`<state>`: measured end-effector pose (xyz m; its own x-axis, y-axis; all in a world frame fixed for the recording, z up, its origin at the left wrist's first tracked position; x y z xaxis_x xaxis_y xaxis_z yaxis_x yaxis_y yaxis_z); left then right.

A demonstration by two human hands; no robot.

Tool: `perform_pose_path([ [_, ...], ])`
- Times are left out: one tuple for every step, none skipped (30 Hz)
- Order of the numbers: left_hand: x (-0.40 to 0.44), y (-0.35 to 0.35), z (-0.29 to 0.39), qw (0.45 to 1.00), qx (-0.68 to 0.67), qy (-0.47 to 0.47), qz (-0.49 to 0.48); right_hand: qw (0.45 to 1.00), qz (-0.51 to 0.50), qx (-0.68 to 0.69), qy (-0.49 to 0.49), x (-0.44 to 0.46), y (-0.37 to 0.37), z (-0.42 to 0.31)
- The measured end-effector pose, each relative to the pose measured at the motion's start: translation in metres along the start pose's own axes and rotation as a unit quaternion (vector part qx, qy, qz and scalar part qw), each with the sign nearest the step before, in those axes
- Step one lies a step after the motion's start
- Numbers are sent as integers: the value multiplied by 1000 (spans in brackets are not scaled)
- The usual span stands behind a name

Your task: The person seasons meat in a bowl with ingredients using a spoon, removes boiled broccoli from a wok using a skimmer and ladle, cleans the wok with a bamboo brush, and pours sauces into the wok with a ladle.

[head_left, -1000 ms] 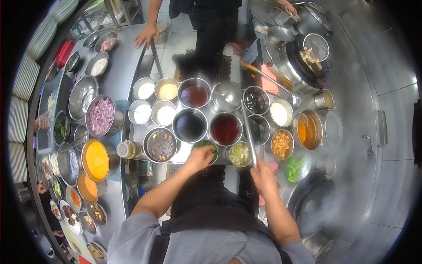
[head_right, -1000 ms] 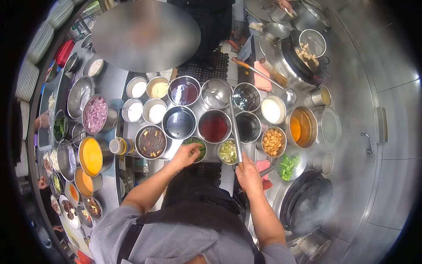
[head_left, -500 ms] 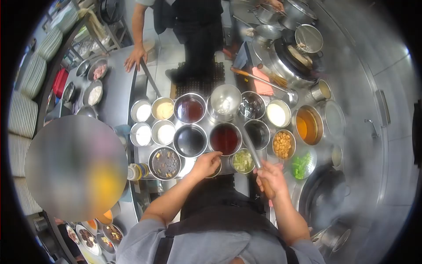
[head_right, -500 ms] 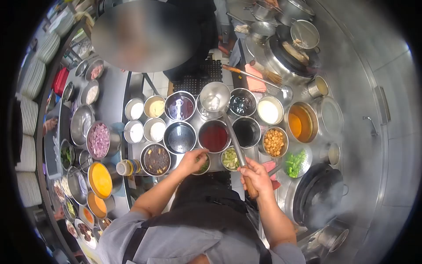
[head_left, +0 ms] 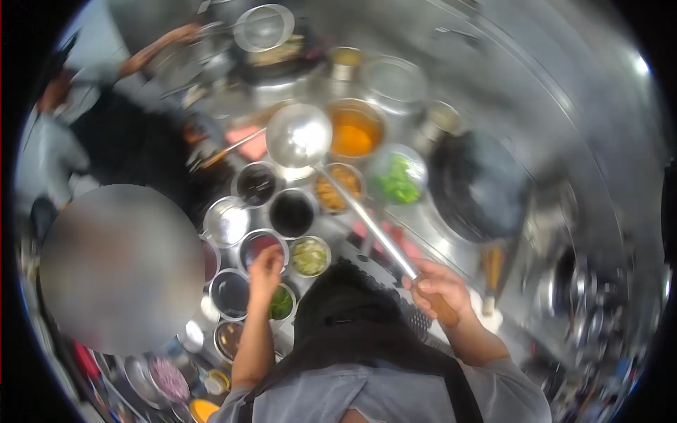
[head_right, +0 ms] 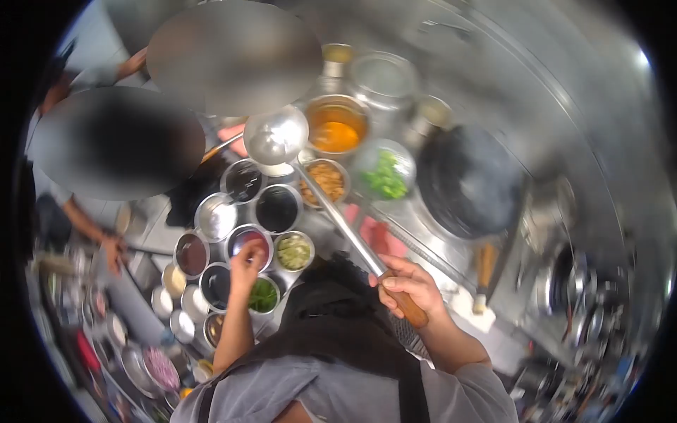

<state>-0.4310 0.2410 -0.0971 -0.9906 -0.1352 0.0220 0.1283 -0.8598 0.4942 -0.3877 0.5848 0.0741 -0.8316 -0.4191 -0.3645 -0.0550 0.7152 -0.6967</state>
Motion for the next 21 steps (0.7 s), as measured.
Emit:
perform_pose_path([
  [12,-8,-8,999,-29,-23,10,998,57,6,33,-21,12,-5],
  [27,-13,-14,999,-18,-26,6,996,77,12,53,-42,21,-8],
  [39,-17,-7,999,-15,-29,3,987,121,5,104,-59,32,-13],
  [50,-19,3,1000,-10,-28,5,976,160,-4,150,-75,42,-17],
  [62,-23,8,999,-16,-37,-1,961,217,-5,174,-88,54,-16],
  [73,-27,15,999,-21,-42,-5,959,221,-6,178,-95,65,-17],
  [80,-30,29,999,-42,-26,-22,933,290,-85,197,-101,80,-21],
  [89,-37,35,999,-44,-24,-18,897,352,-165,212,-106,96,-24],
  [97,-42,36,998,-48,-39,-13,899,345,-171,207,-106,125,-23],
  [104,-46,34,997,-50,-50,-2,838,404,-315,185,-107,161,-23],
  [112,-52,24,999,-29,-46,4,754,445,-454,163,-107,181,-28],
  [121,-60,11,999,-9,-39,10,614,452,-631,144,-103,182,-35],
  [127,-67,0,1000,8,-10,5,524,420,-710,210,-101,188,-38],
  [133,-71,-6,1000,24,18,-3,426,383,-771,278,-98,191,-36],
  [137,-71,-8,997,-1,68,-21,429,365,-777,281,-92,191,-34],
  [140,-71,-7,992,-29,117,-41,439,392,-768,252,-88,189,-32],
  [143,-71,-8,976,-84,190,-60,447,420,-758,220,-82,188,-30],
  [152,-69,-15,975,-87,198,-50,399,362,-793,285,-69,175,-24],
  [161,-73,-26,970,-107,209,-68,452,335,-772,295,-55,158,-15],
  [171,-76,-36,964,-128,218,-87,503,308,-749,303,-40,138,-7],
  [180,-78,-43,963,-131,222,-80,557,289,-733,262,-26,125,2],
])
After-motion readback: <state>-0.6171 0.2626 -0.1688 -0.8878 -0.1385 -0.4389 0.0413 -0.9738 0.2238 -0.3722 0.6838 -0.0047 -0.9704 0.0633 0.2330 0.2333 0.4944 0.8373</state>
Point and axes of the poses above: each hand's wrist, its own x-axis towards the middle knuckle, its own y-axis out of the back of the hand, z = x × y, the point moved 3 cm from there along x, towards the middle knuckle, and after that the axes turned 6 degrees about x, right-handed, at the moved point
